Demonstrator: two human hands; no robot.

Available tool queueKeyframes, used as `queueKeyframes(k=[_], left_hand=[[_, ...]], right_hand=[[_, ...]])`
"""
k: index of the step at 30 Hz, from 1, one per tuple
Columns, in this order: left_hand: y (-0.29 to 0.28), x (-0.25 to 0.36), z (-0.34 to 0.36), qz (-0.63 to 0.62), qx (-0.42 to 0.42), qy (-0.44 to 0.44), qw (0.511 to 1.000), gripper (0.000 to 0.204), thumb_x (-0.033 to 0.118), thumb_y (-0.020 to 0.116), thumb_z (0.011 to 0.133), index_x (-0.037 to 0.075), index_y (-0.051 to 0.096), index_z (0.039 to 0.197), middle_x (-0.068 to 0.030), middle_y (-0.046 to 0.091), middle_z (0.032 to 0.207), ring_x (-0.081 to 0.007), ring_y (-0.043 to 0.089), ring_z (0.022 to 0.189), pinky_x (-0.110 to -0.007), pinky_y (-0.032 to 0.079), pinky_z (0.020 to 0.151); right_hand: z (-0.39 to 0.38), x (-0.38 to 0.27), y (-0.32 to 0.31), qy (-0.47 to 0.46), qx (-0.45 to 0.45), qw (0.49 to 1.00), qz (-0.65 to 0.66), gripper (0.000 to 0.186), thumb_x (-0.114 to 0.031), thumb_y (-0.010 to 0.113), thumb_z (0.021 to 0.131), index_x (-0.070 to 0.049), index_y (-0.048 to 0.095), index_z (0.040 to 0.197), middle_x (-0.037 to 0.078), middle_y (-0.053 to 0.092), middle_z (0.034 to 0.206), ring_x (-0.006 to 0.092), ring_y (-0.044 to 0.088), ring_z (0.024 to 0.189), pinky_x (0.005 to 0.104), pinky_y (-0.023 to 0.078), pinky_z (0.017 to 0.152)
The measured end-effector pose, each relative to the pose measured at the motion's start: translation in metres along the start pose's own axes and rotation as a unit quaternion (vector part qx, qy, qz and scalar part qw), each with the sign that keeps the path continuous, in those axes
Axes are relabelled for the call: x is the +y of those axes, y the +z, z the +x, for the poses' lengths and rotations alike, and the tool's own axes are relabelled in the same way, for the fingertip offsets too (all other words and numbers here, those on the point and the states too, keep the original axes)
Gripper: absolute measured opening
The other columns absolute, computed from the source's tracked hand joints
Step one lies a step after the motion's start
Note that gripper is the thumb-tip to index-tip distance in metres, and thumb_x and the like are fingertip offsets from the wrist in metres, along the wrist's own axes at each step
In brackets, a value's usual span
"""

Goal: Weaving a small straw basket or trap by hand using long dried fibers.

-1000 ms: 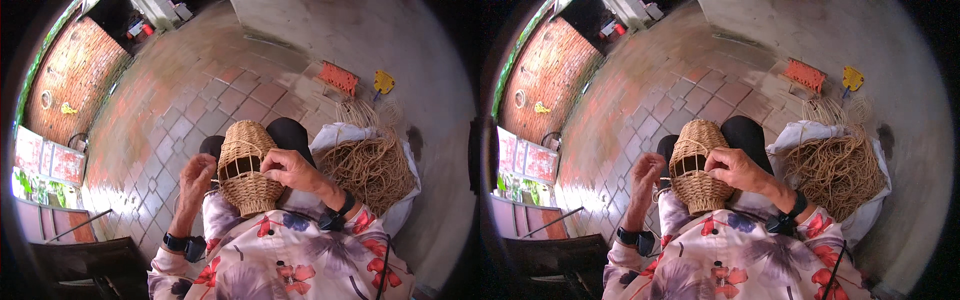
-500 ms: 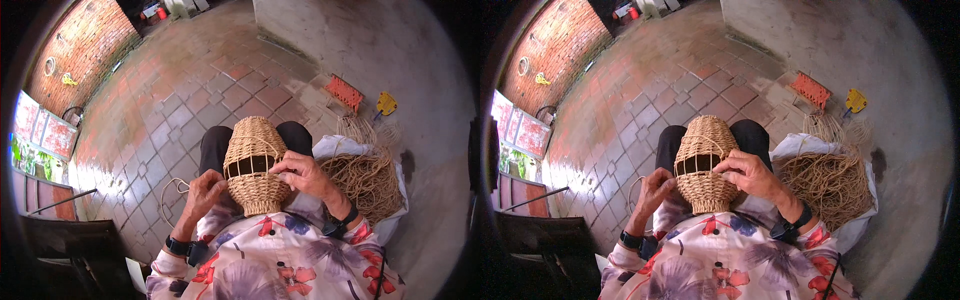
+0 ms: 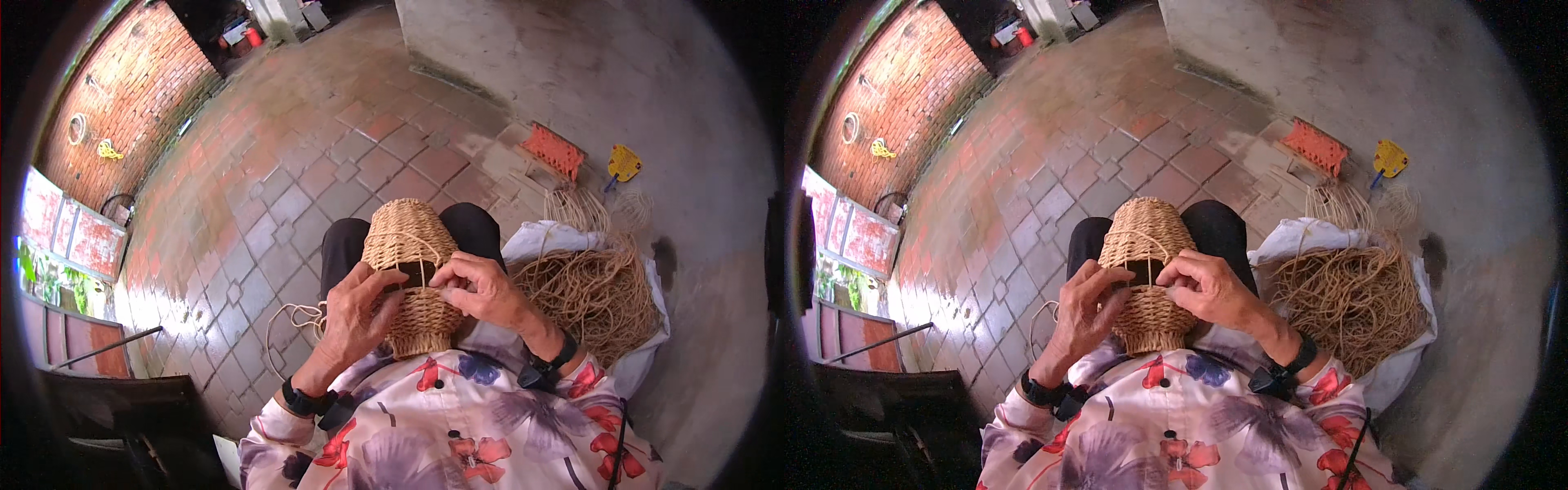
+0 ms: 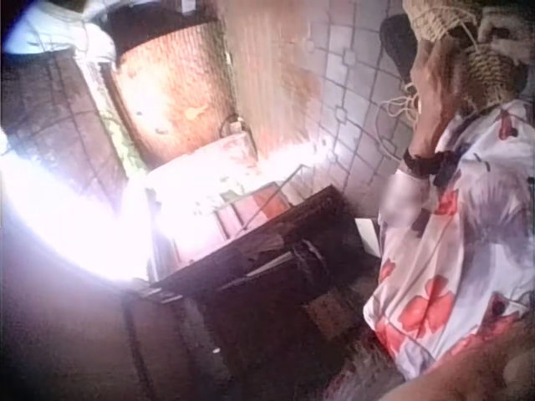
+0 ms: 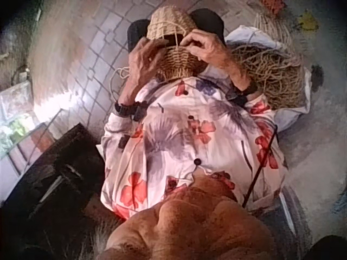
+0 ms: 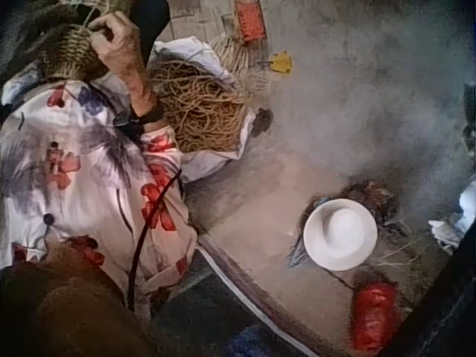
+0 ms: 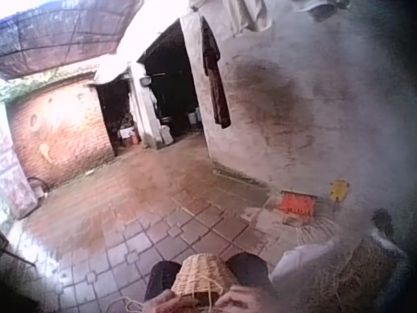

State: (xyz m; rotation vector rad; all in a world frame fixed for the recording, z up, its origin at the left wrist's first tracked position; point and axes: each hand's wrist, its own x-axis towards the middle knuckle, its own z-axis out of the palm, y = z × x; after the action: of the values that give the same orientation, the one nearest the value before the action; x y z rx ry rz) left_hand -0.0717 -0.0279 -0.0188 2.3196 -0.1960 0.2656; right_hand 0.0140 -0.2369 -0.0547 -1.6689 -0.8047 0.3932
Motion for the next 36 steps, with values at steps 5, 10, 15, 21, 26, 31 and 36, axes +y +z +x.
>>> queueKeyframes(k=[5, 10, 15, 21, 26, 31, 36], left_hand=[[-0.008, 0.001, 0.025, 0.083, -0.109, 0.079, 0.987, 0.014, 0.012, 0.063, 0.081, 0.005, 0.065, 0.093, -0.012, 0.056, 0.076, -0.0297, 0.06, 0.067, -0.038, 0.047, 0.059], [-0.006, -0.001, 0.033, 0.106, -0.176, 0.072, 0.976, 0.013, 0.011, 0.059, 0.083, 0.0, 0.062, 0.089, -0.0155, 0.06, 0.077, -0.035, 0.061, 0.069, -0.041, 0.047, 0.061], [-0.005, 0.0, 0.033, 0.022, -0.172, 0.038, 0.984, 0.012, 0.012, 0.06, 0.082, 0.001, 0.062, 0.087, -0.0163, 0.062, 0.077, -0.0345, 0.063, 0.07, -0.04, 0.05, 0.062], [-0.008, 0.001, 0.033, 0.013, -0.175, 0.029, 0.984, 0.012, 0.01, 0.058, 0.082, 0.0, 0.062, 0.088, -0.0165, 0.062, 0.075, -0.0325, 0.064, 0.068, -0.038, 0.049, 0.062], [-0.007, 0.003, 0.034, -0.006, -0.17, 0.01, 0.985, 0.013, 0.01, 0.059, 0.081, -0.001, 0.062, 0.088, -0.0162, 0.061, 0.073, -0.0297, 0.062, 0.065, -0.037, 0.049, 0.061], [-0.008, 0.004, 0.034, -0.008, -0.183, -0.004, 0.983, 0.011, 0.009, 0.058, 0.081, 0.0, 0.062, 0.086, -0.0167, 0.061, 0.072, -0.0316, 0.063, 0.064, -0.038, 0.049, 0.059], [-0.007, 0.001, 0.032, 0.017, -0.169, 0.033, 0.985, 0.013, 0.01, 0.06, 0.082, 0.001, 0.063, 0.09, -0.0145, 0.061, 0.074, -0.0262, 0.061, 0.065, -0.035, 0.048, 0.062]], right_hand=[[0.003, 0.001, 0.003, -0.031, 0.018, 0.999, -0.03, 0.009, -0.003, 0.066, 0.077, 0.001, 0.063, 0.085, 0.005, 0.056, 0.077, 0.0105, 0.055, 0.064, 0.0255, 0.045, 0.058], [0.007, 0.002, 0.006, -0.014, 0.04, 0.998, -0.04, 0.008, -0.003, 0.067, 0.076, 0.002, 0.063, 0.081, 0.005, 0.054, 0.072, 0.0109, 0.053, 0.063, 0.0265, 0.043, 0.057], [0.01, 0.004, 0.007, -0.01, 0.037, 0.995, -0.087, 0.011, -0.005, 0.069, 0.072, 0.001, 0.06, 0.076, 0.008, 0.055, 0.067, 0.014, 0.054, 0.059, 0.0291, 0.044, 0.055], [0.012, 0.004, 0.014, -0.017, 0.072, 0.988, -0.135, 0.011, -0.006, 0.068, 0.072, 0.0, 0.059, 0.075, 0.011, 0.058, 0.063, 0.0185, 0.059, 0.056, 0.0315, 0.046, 0.053], [0.013, 0.002, 0.007, 0.014, 0.031, 0.995, -0.096, 0.014, -0.01, 0.068, 0.074, 0.001, 0.059, 0.074, 0.015, 0.062, 0.066, 0.0227, 0.063, 0.059, 0.0332, 0.048, 0.055], [0.018, -0.006, 0.009, -0.004, 0.003, 0.966, -0.257, 0.015, -0.014, 0.066, 0.078, 0.001, 0.062, 0.078, 0.018, 0.064, 0.071, 0.0311, 0.066, 0.067, 0.0362, 0.05, 0.059], [0.016, -0.008, 0.005, 0.015, 0.001, 0.983, -0.183, 0.016, -0.015, 0.059, 0.08, 0.0, 0.064, 0.083, 0.019, 0.064, 0.069, 0.0331, 0.066, 0.066, 0.0405, 0.052, 0.062]])
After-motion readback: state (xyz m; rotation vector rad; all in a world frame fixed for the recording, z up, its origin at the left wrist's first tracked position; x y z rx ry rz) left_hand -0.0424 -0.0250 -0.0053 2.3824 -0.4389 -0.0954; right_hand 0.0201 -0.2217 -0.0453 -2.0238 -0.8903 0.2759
